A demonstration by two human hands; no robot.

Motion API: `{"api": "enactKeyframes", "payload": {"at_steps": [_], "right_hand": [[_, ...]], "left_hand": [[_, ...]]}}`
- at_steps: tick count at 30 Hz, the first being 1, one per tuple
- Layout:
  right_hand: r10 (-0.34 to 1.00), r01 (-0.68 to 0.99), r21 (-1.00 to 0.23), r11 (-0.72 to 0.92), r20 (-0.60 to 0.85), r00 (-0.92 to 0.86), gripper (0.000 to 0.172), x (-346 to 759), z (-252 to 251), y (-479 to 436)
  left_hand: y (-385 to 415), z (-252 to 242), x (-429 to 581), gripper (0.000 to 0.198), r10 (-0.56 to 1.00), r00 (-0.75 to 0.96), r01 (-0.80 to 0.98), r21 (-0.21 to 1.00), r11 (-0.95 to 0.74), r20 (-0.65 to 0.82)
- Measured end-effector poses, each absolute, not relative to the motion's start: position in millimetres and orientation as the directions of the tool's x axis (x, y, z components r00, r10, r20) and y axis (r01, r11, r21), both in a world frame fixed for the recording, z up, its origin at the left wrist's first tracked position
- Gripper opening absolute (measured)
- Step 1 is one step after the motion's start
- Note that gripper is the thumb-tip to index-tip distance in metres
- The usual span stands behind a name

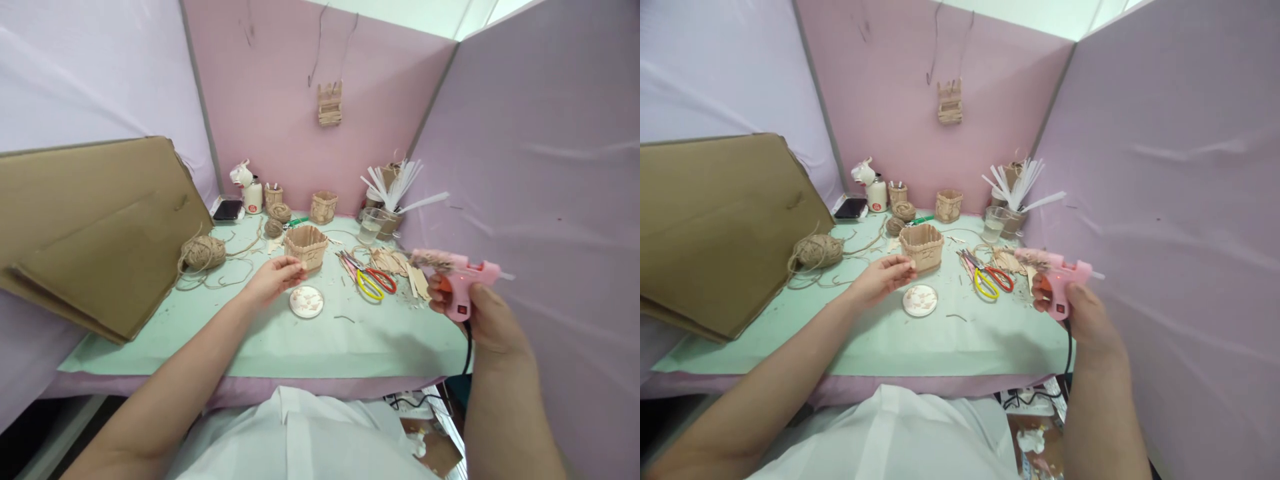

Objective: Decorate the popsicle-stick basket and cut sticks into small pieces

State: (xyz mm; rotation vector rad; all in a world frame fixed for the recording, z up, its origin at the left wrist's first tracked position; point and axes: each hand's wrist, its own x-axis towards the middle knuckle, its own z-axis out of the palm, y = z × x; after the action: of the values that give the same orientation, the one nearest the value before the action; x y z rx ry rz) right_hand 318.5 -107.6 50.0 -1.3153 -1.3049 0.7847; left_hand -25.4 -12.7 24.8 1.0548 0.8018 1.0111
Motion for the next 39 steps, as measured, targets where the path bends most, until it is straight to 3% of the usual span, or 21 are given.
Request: {"api": "enactKeyframes", "payload": {"at_steps": [3,8,15,21,27,32,34,39], "right_hand": [[0.955,-0.025,-0.968,0.249,0.241,0.172,0.057,314.9,66.8,-117.7],[0.942,-0.088,-0.955,0.282,0.259,0.212,0.055,309.3,72.3,-127.8],[0.948,-0.005,-0.971,0.240,0.233,0.219,0.051,320.5,59.7,-126.8],[0.949,-0.053,-0.967,0.249,0.233,0.211,0.049,314.2,55.2,-121.1],[0.953,0.039,-0.970,0.242,0.245,0.181,0.050,294.5,56.3,-116.4],[0.934,-0.159,-0.959,0.233,0.175,0.311,0.037,263.0,51.0,-102.3],[0.939,-0.244,-0.949,0.201,0.116,0.323,0.029,242.2,44.2,-94.4],[0.977,-0.109,-0.985,0.131,0.110,0.184,0.026,185.1,25.7,-81.3]], "left_hand": [[-33.9,37.9,-9.9,0.020,0.802,0.588,-0.025,0.988,0.149,-0.106],[-53.9,33.9,58.1,0.022,0.637,0.758,0.255,0.962,-0.092,-0.140],[-20.3,-9.9,151.3,0.011,0.841,0.519,0.379,0.923,-0.066,-0.153],[13.5,-12.6,180.2,0.004,0.900,0.421,0.338,0.940,-0.040,-0.113],[21.7,7.7,169.7,0.003,0.908,0.404,0.240,0.971,0.016,-0.115],[-18.3,21.2,105.6,0.015,0.876,0.482,0.066,0.998,-0.009,-0.024],[-33.3,22.8,72.9,0.020,0.881,0.471,-0.107,0.994,0.009,0.042],[-46.7,13.8,18.0,0.026,0.956,0.288,-0.284,0.948,0.145,-0.060]]}}
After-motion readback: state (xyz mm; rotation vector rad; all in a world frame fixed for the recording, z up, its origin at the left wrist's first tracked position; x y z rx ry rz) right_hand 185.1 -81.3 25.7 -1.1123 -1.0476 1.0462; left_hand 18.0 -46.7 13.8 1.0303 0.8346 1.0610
